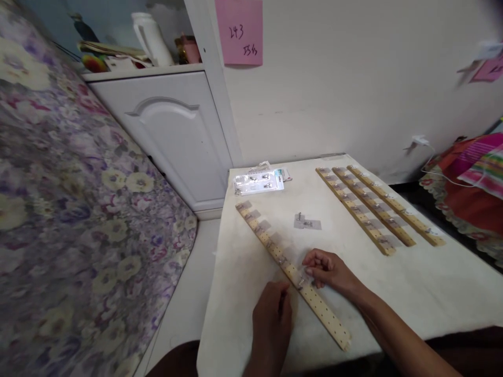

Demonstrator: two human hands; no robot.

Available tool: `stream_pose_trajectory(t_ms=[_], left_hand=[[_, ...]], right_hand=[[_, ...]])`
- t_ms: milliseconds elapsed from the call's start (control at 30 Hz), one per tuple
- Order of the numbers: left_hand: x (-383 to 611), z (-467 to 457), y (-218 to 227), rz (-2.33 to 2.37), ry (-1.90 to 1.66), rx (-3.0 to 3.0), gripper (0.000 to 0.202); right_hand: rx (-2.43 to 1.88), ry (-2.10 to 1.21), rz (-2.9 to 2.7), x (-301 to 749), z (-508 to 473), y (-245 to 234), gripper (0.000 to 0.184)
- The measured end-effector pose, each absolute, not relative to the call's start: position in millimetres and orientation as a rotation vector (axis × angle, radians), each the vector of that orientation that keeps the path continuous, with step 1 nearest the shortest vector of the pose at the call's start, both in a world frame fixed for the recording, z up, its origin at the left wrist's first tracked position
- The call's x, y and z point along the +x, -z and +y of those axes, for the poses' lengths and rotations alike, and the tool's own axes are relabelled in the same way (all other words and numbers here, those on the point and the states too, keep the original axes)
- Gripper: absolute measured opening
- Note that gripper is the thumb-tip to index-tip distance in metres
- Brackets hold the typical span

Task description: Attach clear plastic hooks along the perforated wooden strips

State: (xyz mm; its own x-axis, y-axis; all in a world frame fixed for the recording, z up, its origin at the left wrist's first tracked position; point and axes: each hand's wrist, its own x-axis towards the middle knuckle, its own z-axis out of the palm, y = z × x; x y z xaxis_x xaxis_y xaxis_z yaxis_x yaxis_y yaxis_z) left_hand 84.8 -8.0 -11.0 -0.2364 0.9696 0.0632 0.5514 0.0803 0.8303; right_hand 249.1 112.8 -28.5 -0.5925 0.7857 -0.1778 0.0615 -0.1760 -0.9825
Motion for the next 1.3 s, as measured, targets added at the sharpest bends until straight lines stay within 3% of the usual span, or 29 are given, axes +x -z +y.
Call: stream_pose_trajectory(t_ms=[600,933,1300], left_hand=[[78,-12,35,1.933,-0.903,1.926,0.039],[83,-9,29,1.967,-0.987,1.57,0.03],[80,-10,31,1.939,-0.911,1.71,0.035]], right_hand=[[-1.059,-1.777,-1.632,241,111,24,0.006],[-1.081,-1.752,-1.648,242,112,23,0.006],[-1.072,-1.742,-1.656,243,112,26,0.008]])
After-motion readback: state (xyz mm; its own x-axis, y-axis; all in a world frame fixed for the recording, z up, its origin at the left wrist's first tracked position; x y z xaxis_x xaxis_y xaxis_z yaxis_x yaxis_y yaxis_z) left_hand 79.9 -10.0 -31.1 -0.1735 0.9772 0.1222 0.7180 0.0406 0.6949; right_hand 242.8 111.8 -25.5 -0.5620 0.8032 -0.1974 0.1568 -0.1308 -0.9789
